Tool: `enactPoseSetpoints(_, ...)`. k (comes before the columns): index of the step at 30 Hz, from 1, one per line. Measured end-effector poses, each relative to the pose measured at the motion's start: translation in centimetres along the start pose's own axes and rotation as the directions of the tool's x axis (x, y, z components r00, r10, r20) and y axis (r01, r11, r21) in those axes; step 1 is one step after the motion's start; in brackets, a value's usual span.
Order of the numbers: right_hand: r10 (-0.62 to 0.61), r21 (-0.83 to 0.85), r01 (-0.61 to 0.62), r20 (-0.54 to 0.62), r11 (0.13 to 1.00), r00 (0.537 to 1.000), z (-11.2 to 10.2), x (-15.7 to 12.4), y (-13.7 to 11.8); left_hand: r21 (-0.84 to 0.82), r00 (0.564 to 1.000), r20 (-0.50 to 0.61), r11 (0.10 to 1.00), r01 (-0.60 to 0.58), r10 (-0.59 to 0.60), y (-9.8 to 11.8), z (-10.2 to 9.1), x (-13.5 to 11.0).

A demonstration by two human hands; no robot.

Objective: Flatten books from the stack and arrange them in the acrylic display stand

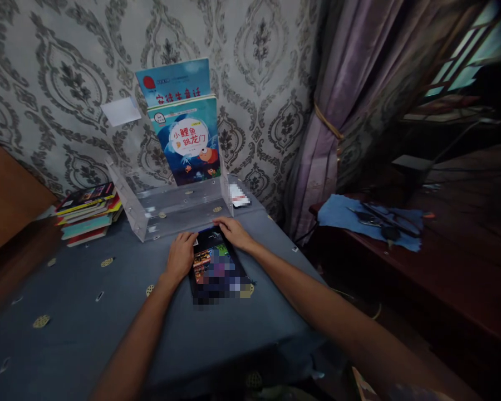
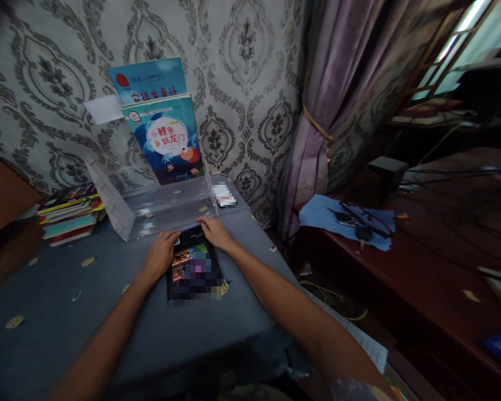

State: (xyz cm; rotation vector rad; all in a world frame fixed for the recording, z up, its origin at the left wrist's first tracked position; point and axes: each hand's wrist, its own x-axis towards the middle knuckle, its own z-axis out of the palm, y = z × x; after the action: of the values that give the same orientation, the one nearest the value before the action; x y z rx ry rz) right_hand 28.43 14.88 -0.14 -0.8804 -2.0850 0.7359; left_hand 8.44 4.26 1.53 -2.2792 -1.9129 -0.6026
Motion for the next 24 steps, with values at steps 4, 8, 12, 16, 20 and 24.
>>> enactPoseSetpoints(4, -0.016, -0.046, 0.016, 0.006, 0.999, 1.000, 0.1, -0.2, -0.3, -0.025, 1.000, 0.014, 1.000, 0.002, -0.001, -0.1, 0.2, 0.1)
enactPoseSetpoints(8, -0.030, -0.097, 0.031, 0.016, 0.995, 0.999, 0.1, -0.5, -0.6, 0.011, 1.000, 0.030, 1.000, 0.001, -0.001, 0.2, -0.2, 0.5)
enactPoseSetpoints(12, -0.033, -0.132, 0.035, 0.021, 0.991, 0.999, 0.2, -0.6, -0.8, 0.035, 0.998, 0.055, 0.999, -0.019, 0.017, 1.2, -0.3, 1.6)
enactPoseSetpoints(16, -0.033, -0.155, 0.037, 0.029, 0.987, 0.999, 0.2, -0.7, -1.1, -0.086, 0.992, 0.038, 0.989, -0.117, 0.120, 2.1, 1.0, 2.7)
enactPoseSetpoints(20, -0.050, -0.177, 0.056, 0.037, 0.983, 0.998, 0.3, -1.2, -1.5, -0.136, 0.987, -0.006, 0.977, -0.162, 0.162, 2.1, 2.4, 2.9)
enactPoseSetpoints(24, -0.120, -0.204, 0.131, 0.061, 0.970, 0.991, 0.4, -2.1, -1.8, -0.128, 0.985, -0.027, 0.977, -0.172, 0.170, 1.6, 2.8, 2.7)
